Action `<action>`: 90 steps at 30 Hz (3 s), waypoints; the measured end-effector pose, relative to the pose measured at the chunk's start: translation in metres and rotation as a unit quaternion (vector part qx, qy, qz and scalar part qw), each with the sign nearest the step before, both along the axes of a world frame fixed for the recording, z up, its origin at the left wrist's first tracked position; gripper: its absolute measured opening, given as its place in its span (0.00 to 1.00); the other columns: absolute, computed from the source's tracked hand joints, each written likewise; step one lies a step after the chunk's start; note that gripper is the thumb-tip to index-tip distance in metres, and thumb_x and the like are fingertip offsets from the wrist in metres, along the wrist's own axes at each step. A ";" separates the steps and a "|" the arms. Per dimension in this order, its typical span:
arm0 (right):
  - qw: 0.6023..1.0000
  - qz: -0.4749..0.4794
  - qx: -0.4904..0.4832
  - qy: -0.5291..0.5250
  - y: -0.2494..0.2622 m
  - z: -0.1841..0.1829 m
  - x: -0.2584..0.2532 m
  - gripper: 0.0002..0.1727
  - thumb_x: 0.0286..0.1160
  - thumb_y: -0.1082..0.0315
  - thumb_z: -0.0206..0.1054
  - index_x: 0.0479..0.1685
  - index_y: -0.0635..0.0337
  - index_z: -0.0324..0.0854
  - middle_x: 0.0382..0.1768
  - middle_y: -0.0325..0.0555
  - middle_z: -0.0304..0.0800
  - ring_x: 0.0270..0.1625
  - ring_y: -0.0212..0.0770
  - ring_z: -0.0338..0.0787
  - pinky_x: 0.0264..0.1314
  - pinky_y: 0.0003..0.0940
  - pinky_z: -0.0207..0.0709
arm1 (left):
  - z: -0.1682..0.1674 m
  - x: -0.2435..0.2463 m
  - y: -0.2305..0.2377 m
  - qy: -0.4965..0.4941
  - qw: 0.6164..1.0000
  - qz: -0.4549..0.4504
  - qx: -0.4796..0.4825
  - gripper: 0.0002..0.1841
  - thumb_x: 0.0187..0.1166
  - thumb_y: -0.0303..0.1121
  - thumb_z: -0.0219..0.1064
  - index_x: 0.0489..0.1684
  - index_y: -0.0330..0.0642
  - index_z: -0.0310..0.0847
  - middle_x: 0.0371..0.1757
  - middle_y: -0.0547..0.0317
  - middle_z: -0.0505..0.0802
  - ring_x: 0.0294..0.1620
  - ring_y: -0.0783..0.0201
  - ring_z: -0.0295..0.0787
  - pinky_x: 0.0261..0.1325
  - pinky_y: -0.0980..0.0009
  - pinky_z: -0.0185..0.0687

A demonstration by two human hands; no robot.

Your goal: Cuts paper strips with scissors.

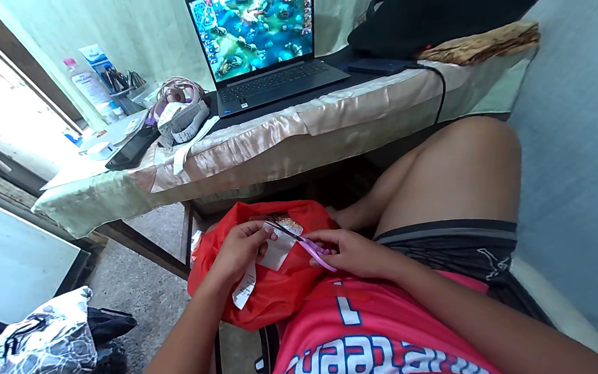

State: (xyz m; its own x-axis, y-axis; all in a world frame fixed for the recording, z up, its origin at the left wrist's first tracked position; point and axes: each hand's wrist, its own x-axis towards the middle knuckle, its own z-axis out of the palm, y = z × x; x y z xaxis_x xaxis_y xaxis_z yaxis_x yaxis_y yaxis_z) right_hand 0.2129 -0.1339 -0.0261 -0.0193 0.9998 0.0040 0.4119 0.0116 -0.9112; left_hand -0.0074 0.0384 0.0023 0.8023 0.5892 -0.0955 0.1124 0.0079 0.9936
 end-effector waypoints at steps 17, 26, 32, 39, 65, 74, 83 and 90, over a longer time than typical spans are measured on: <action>1.000 -0.008 0.013 -0.009 0.000 0.001 0.000 0.29 0.77 0.54 0.75 0.76 0.50 0.79 0.58 0.37 0.91 0.52 0.26 0.90 0.58 0.25 0.84 | 0.004 -0.003 -0.002 -0.019 0.999 -0.028 -0.036 0.13 0.91 0.34 0.56 0.58 0.35 0.83 0.41 0.51 0.94 0.20 0.69 0.82 0.21 0.77 0.78; 1.000 -0.003 0.005 -0.009 0.000 0.000 0.000 0.28 0.77 0.55 0.74 0.76 0.49 0.79 0.58 0.37 0.91 0.54 0.26 0.90 0.60 0.25 0.84 | 0.009 -0.005 -0.007 0.019 0.999 0.002 -0.030 0.19 0.96 0.37 0.43 0.64 0.36 0.78 0.36 0.52 0.94 0.14 0.73 0.74 0.17 0.79 0.68; 1.000 0.000 0.007 0.001 0.000 0.001 0.000 0.28 0.77 0.56 0.74 0.76 0.51 0.79 0.59 0.38 0.91 0.54 0.27 0.90 0.60 0.25 0.84 | 0.010 -0.007 -0.010 0.082 0.995 -0.060 -0.008 0.16 0.94 0.38 0.44 0.71 0.42 0.67 0.36 0.56 0.93 0.14 0.75 0.71 0.17 0.80 0.64; 1.000 0.000 0.004 -0.009 0.000 0.000 0.000 0.28 0.77 0.56 0.74 0.76 0.51 0.79 0.58 0.39 0.91 0.53 0.27 0.90 0.59 0.26 0.84 | 0.003 -0.007 -0.009 0.095 0.991 -0.095 0.008 0.16 0.92 0.39 0.39 0.64 0.44 0.67 0.36 0.58 0.91 0.14 0.74 0.69 0.16 0.79 0.63; 1.000 -0.005 0.002 -0.008 0.000 0.001 0.000 0.28 0.77 0.55 0.74 0.76 0.50 0.79 0.57 0.38 0.91 0.52 0.27 0.90 0.58 0.26 0.85 | 0.003 -0.003 -0.006 0.040 0.996 -0.014 0.076 0.10 0.86 0.34 0.66 0.52 0.39 0.88 0.34 0.59 0.91 0.23 0.70 0.81 0.26 0.75 0.78; 1.000 -0.003 0.007 0.001 -0.001 0.002 -0.003 0.28 0.77 0.54 0.74 0.76 0.51 0.79 0.56 0.38 0.91 0.51 0.26 0.90 0.56 0.25 0.84 | -0.002 0.005 -0.008 -0.018 0.999 0.042 0.007 0.10 0.78 0.30 0.73 0.51 0.36 0.88 0.34 0.57 0.91 0.25 0.70 0.81 0.29 0.74 0.79; 1.000 -0.005 0.005 0.001 -0.001 0.001 -0.003 0.28 0.77 0.54 0.74 0.76 0.50 0.79 0.57 0.38 0.91 0.51 0.27 0.90 0.57 0.25 0.84 | -0.002 0.006 -0.009 -0.014 0.999 0.034 -0.007 0.08 0.83 0.28 0.68 0.52 0.34 0.85 0.45 0.51 0.94 0.26 0.69 0.85 0.29 0.76 0.80; 1.000 -0.005 0.008 0.012 -0.001 0.003 -0.004 0.28 0.76 0.56 0.75 0.76 0.50 0.79 0.56 0.38 0.91 0.50 0.26 0.90 0.55 0.24 0.84 | -0.001 0.007 -0.010 -0.014 0.998 0.059 -0.005 0.08 0.84 0.30 0.67 0.48 0.34 0.88 0.43 0.52 0.95 0.31 0.66 0.89 0.34 0.72 0.86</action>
